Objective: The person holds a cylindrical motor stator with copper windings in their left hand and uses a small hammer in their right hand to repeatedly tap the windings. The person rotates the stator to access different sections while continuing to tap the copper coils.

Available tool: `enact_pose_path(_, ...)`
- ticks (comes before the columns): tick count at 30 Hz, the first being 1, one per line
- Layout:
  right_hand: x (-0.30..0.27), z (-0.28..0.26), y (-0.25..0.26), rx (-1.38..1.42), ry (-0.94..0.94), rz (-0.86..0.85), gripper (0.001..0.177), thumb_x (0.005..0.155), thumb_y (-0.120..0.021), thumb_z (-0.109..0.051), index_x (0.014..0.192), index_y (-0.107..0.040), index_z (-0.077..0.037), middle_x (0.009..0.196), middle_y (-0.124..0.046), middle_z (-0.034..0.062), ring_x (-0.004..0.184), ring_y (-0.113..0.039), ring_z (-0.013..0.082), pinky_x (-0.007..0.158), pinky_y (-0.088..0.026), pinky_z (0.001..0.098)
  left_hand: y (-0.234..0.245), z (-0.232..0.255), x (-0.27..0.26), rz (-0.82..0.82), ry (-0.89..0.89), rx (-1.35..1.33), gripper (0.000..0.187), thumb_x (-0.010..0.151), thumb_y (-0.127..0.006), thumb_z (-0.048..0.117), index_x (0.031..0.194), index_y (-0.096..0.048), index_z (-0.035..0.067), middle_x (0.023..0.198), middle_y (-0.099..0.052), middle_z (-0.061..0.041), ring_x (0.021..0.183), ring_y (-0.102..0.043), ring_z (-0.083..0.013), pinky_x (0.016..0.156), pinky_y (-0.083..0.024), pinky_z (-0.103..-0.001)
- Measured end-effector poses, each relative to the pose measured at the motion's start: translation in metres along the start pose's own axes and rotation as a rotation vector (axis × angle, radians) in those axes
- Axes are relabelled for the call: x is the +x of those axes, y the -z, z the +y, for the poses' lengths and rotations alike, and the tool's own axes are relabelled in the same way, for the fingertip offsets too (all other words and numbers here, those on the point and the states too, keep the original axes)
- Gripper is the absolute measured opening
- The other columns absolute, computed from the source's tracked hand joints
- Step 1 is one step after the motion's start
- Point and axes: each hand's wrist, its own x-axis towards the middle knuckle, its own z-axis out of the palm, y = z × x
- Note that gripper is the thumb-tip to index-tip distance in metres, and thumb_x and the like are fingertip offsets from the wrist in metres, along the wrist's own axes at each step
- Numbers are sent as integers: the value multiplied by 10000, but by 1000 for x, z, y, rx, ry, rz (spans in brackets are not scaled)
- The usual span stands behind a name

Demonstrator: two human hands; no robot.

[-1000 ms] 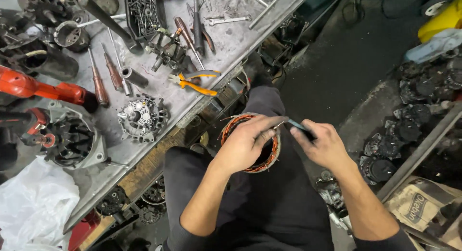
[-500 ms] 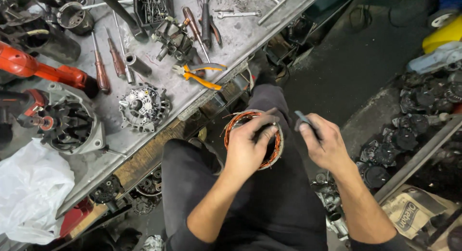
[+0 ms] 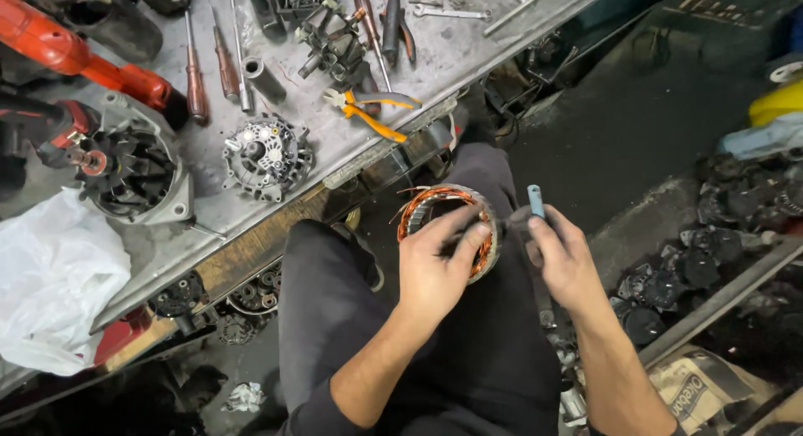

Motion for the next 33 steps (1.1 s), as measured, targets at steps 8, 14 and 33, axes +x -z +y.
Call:
enact_pose_path(8, -23, -33, 3, 351, -315, -15, 332, 993, -517, -271, 1101, -654, 11, 771, -634, 24, 457, -329, 53, 410, -216, 235, 12, -16, 25, -103, -77, 27, 241, 960, -751, 235, 1102, -778, 43, 1001, -795, -105, 923, -769, -179, 838, -595, -321)
enact_pose_path(14, -55, -46, 42, 327, -154, -43, 357, 1050, -528, -244, 1125, -661, 79, 793, -620, 92, 526, -420, 81, 444, -267, 247, 13, -16, 56, -421, 77, -348, 251, 974, -756, 225, 1066, -786, -7, 944, -788, -84, 867, -677, -64, 813, -570, -283)
enact_pose_path(33, -42, -120, 30, -919, 698, -114, 266, 887, -697, -120, 1104, -644, 23, 987, -706, 189, 838, -723, 355, 701, -578, 398, -19, -19, 60, -755, 104, -557, 252, 975, -754, 229, 1095, -783, 9, 995, -784, -17, 887, -696, -71, 792, -586, -262)
